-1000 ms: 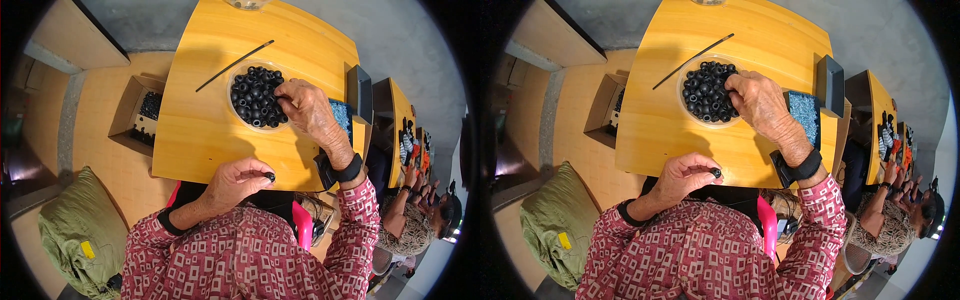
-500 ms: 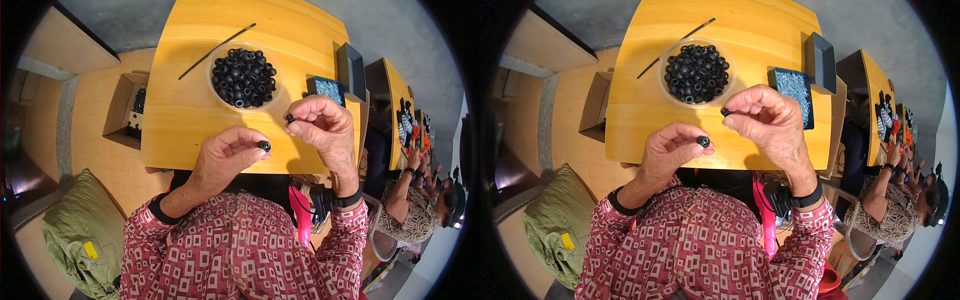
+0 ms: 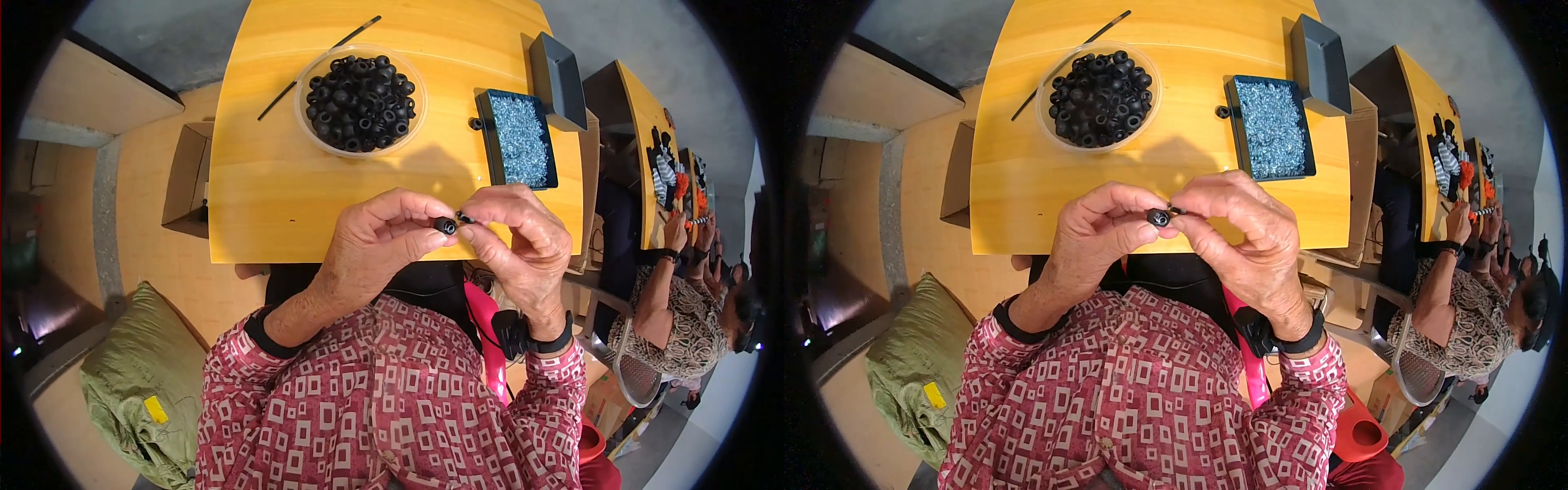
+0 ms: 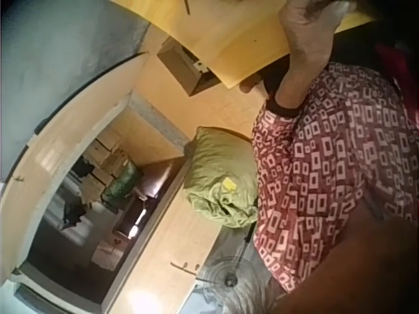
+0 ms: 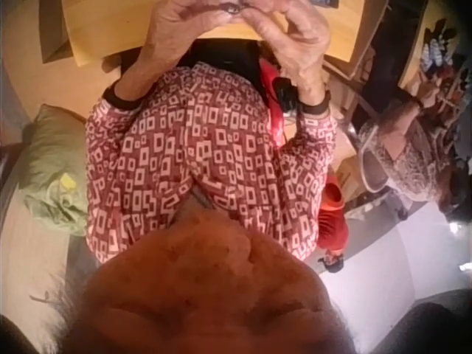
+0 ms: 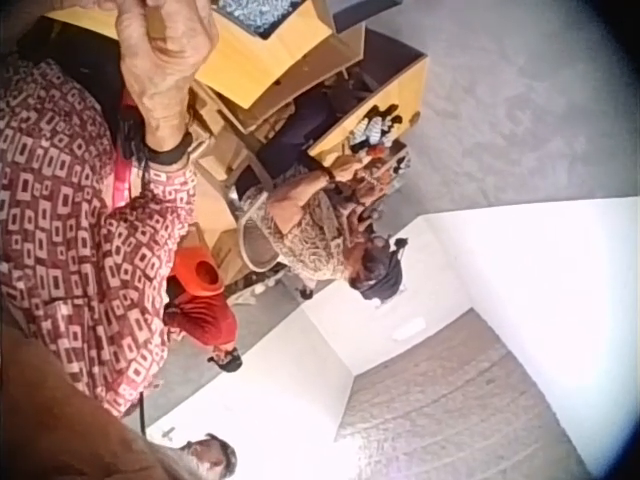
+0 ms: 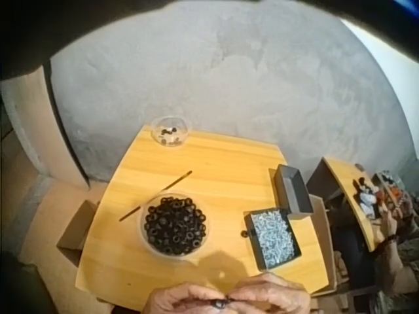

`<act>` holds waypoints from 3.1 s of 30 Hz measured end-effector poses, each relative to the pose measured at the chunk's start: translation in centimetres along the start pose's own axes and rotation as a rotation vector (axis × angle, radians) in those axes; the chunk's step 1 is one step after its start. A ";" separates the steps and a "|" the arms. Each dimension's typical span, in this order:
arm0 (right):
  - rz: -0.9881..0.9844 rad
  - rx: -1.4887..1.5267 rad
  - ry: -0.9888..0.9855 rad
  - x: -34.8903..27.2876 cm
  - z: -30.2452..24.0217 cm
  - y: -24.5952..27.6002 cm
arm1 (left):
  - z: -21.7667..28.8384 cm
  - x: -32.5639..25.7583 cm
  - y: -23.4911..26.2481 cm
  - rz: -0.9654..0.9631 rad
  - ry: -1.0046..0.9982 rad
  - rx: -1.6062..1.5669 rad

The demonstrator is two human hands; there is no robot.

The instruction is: The person assembles small plastic components by inserting tiny blue beads into black rubber rings by hand.

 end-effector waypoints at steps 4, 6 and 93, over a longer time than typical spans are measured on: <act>0.068 0.095 -0.078 -1.1 0.8 0.9 | -0.3 0.3 -0.3 0.032 -0.037 0.087; -0.001 0.110 -0.078 -1.1 0.7 1.1 | -0.4 0.3 -0.5 0.025 -0.039 0.088; -0.048 0.098 -0.385 -6.4 2.7 0.6 | -3.7 -1.0 -0.4 -0.064 0.262 -0.020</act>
Point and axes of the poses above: each hand's wrist, its own x-axis towards the middle knuckle, its own y-axis out of the back of the hand, z = x × y, the point moved 4 cm from there along x, towards the middle knuckle, and after that the axes turned 1 degree about x, right-handed, at the moved point
